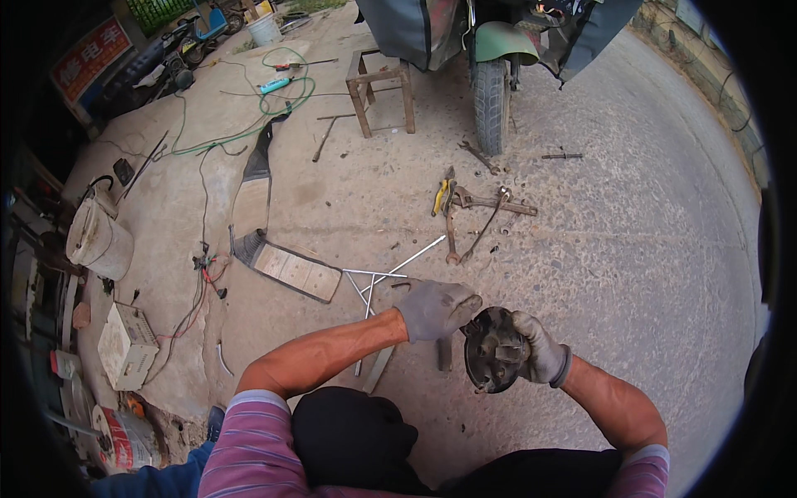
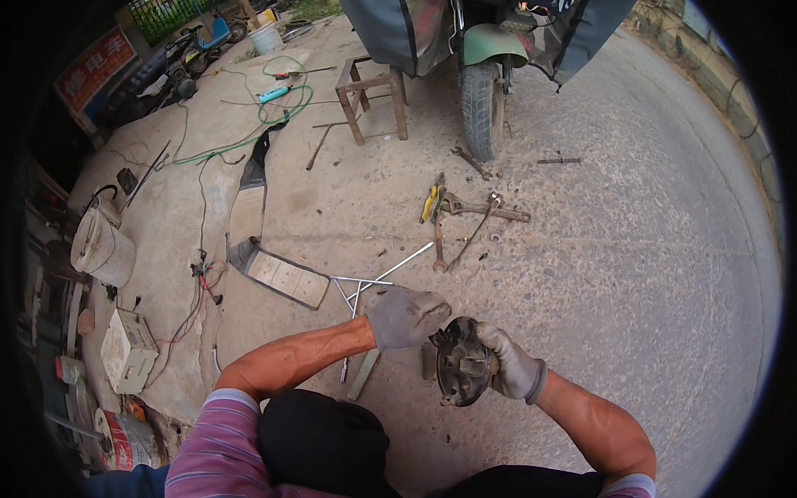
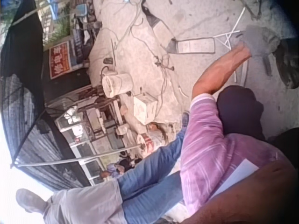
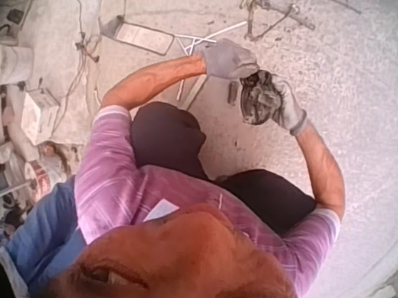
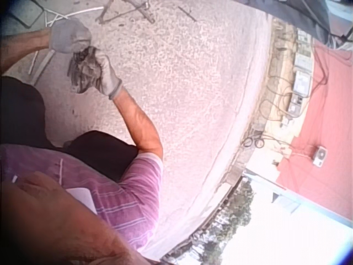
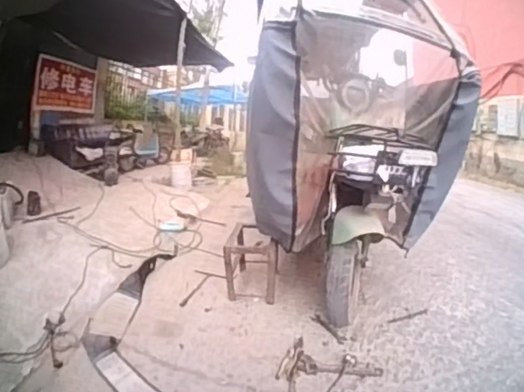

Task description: The person sits on the ground and uses a hammer, screwdriver, and pliers to disassemble and adjust a circular mechanical component. They repeatedly strike, pry, and rotate parts of the assembly while handling it with gloved hands.

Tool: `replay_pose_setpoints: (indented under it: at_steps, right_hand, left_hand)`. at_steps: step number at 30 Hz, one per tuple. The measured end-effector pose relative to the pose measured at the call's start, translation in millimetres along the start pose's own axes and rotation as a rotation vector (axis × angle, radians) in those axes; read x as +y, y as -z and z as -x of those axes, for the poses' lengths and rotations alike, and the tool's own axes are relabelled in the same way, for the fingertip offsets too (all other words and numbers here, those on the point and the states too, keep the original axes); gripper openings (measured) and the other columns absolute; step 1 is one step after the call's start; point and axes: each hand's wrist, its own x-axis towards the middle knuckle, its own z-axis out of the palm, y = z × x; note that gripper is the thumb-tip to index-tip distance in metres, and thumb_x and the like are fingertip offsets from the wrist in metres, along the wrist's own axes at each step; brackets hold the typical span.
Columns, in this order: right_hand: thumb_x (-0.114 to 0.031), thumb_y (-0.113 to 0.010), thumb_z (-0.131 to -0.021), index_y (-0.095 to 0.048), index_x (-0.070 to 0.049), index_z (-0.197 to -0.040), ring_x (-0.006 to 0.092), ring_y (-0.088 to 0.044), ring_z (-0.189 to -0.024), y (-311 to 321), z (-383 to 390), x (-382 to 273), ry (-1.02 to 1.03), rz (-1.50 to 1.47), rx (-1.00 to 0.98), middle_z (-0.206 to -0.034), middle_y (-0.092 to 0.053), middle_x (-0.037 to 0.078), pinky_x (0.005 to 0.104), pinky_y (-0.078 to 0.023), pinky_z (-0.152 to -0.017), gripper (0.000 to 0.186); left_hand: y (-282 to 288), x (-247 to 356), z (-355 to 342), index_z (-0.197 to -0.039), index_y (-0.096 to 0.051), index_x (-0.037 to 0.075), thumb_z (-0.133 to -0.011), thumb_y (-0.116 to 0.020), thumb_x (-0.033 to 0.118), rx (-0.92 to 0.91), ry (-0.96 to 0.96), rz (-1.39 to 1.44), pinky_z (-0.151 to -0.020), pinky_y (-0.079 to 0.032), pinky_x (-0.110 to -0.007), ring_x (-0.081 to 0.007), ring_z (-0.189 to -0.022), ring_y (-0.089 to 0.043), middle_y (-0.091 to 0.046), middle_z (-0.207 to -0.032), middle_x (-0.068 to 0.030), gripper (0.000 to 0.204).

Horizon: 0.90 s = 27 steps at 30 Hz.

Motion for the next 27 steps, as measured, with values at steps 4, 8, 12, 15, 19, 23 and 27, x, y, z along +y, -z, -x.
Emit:
replay_pose_setpoints:
  at_steps: [4,8,12,15,19,23,27]
  right_hand:
    - [-0.059,-0.061,-0.093,-0.052,-0.01,-0.142,0.0245,-0.063,-0.119,-2.6,1.3,0.1,-0.099,-0.103,-0.032,-0.133,-0.063,0.01,0.0478,-0.053,-0.102,0.071]
    - [-0.059,-0.061,-0.093,-0.052,-0.011,-0.142,0.0208,-0.064,-0.114,1.3,6.6,0.1,0.032,0.001,0.034,-0.129,-0.064,0.009,0.0419,-0.053,-0.099,0.07]
    - [-0.054,-0.059,-0.097,-0.043,-0.004,-0.148,0.0162,-0.061,-0.112,-5.4,12.6,-17.8,0.206,0.179,0.054,-0.129,-0.061,0.009,0.0347,-0.051,-0.099,0.073]
    - [-0.054,-0.057,-0.099,-0.033,0.002,-0.154,0.0183,-0.058,-0.119,-5.9,8.4,-12.3,0.304,0.378,0.064,-0.138,-0.054,0.012,0.0346,-0.048,-0.103,0.082]
    - [-0.055,-0.055,-0.1,-0.042,-0.005,-0.148,0.0211,-0.059,-0.12,12.0,-6.6,13.0,0.168,0.333,0.042,-0.138,-0.055,0.01,0.0389,-0.05,-0.102,0.071]
    - [-0.051,-0.054,-0.102,-0.053,-0.012,-0.135,0.0181,-0.06,-0.113,22.2,6.9,53.4,-0.398,0.104,0.033,-0.124,-0.061,0.006,0.0429,-0.052,-0.096,0.052]
    - [-0.052,-0.057,-0.1,-0.051,-0.008,-0.141,0.0214,-0.062,-0.115,40.8,18.4,50.8,-0.211,0.028,0.004,-0.128,-0.062,0.007,0.0419,-0.052,-0.1,0.061]
  left_hand:
    - [32.2,21.2,-26.5,-0.092,-0.068,0.009,-0.092,-0.068,0.027,-0.142,-0.291,-0.249,-0.058,-0.051,-0.043,-0.0346,-0.064,-0.063,-0.067,-0.077,-0.0119,0.018]
    - [6.8,7.5,-26.5,-0.093,-0.068,0.009,-0.097,-0.063,0.03,0.099,-0.058,-0.074,-0.056,-0.048,-0.038,-0.0264,-0.057,-0.059,-0.061,-0.068,-0.0085,0.023]
    - [-30.8,30.0,-14.6,-0.091,-0.066,0.005,-0.106,-0.046,0.043,0.026,0.928,0.748,-0.056,-0.041,-0.032,-0.0087,-0.058,-0.046,-0.048,-0.063,0.0006,0.046]
    - [-44.7,37.8,-3.2,-0.089,-0.065,0.004,-0.106,-0.045,0.045,-0.018,1.185,1.066,-0.056,-0.041,-0.032,-0.0097,-0.058,-0.048,-0.05,-0.064,-0.0004,0.049]
    - [-35.8,-8.2,18.5,-0.093,-0.068,0.006,-0.104,-0.048,0.039,0.119,0.324,0.152,-0.063,-0.05,-0.037,-0.026,-0.064,-0.063,-0.064,-0.071,-0.0145,0.041]
    - [72.5,-3.8,-40.7,-0.101,-0.07,0.007,-0.102,-0.053,0.032,0.049,0.113,-0.309,-0.066,-0.053,-0.038,-0.0378,-0.069,-0.063,-0.066,-0.078,-0.0204,0.031]
    - [109.2,-5.7,-66.0,-0.096,-0.068,0.001,-0.104,-0.05,0.036,0.327,0.257,0.021,-0.052,-0.049,-0.034,-0.0207,-0.053,-0.059,-0.06,-0.065,-0.0121,0.04]
